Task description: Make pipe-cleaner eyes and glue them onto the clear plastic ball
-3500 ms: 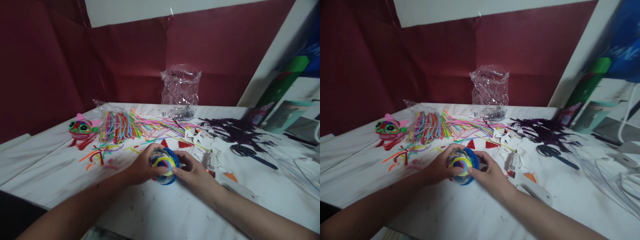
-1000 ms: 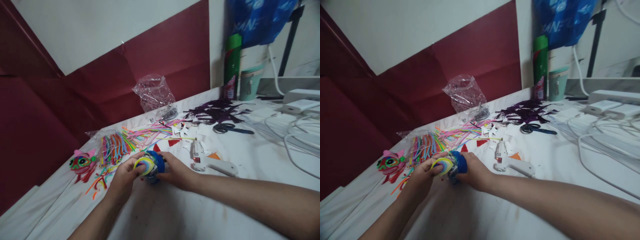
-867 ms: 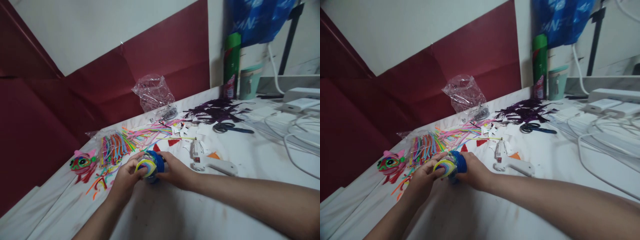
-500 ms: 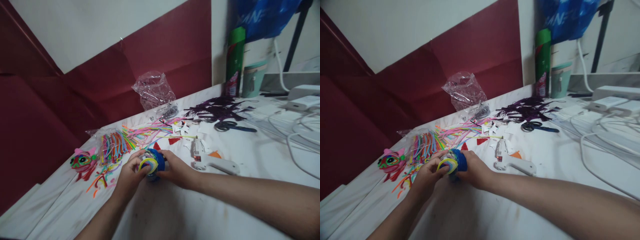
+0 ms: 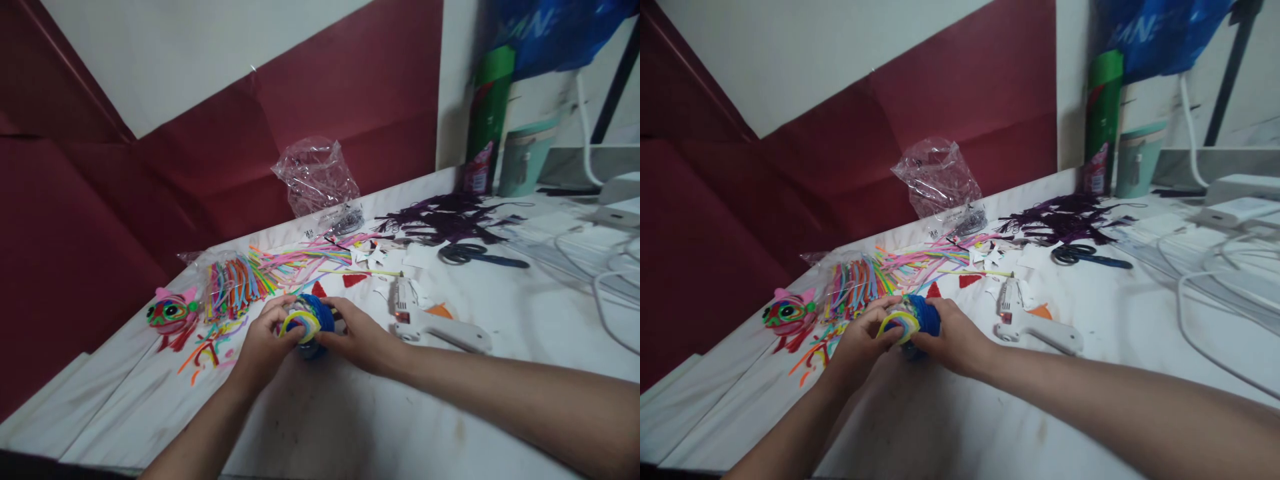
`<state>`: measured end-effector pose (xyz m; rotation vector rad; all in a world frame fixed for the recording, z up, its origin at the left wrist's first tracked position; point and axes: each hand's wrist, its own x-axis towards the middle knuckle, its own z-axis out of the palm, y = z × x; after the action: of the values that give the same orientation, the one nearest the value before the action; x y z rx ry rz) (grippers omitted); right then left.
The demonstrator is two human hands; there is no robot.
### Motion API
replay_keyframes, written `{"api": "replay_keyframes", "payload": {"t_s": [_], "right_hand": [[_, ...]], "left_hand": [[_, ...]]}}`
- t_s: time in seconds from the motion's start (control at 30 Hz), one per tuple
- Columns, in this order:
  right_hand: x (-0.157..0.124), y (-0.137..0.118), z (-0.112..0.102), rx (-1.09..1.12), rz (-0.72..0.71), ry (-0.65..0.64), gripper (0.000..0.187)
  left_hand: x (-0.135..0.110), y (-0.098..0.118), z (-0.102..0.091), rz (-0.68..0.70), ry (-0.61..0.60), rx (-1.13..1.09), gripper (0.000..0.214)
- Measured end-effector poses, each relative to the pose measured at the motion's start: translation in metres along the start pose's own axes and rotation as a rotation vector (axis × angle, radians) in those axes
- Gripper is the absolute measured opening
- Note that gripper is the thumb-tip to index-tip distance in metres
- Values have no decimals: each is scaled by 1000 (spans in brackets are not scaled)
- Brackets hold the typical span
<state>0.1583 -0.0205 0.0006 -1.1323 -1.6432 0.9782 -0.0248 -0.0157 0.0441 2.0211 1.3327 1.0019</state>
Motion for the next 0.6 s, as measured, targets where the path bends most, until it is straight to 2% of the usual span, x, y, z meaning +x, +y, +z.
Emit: {"api": "replay_keyframes", "payload": {"t_s": [0.27, 0.37, 0.6], "right_hand": [[3, 5, 3, 37, 21, -13, 53], [5, 5, 3, 56, 18, -20, 54], [8, 4, 0, 119, 31, -37, 43]], "left_hand": [[-2, -3, 3, 61, 34, -17, 17], [-2, -7, 3, 62, 31, -24, 19], [-2, -7, 0, 56, 8, 0, 16]]}}
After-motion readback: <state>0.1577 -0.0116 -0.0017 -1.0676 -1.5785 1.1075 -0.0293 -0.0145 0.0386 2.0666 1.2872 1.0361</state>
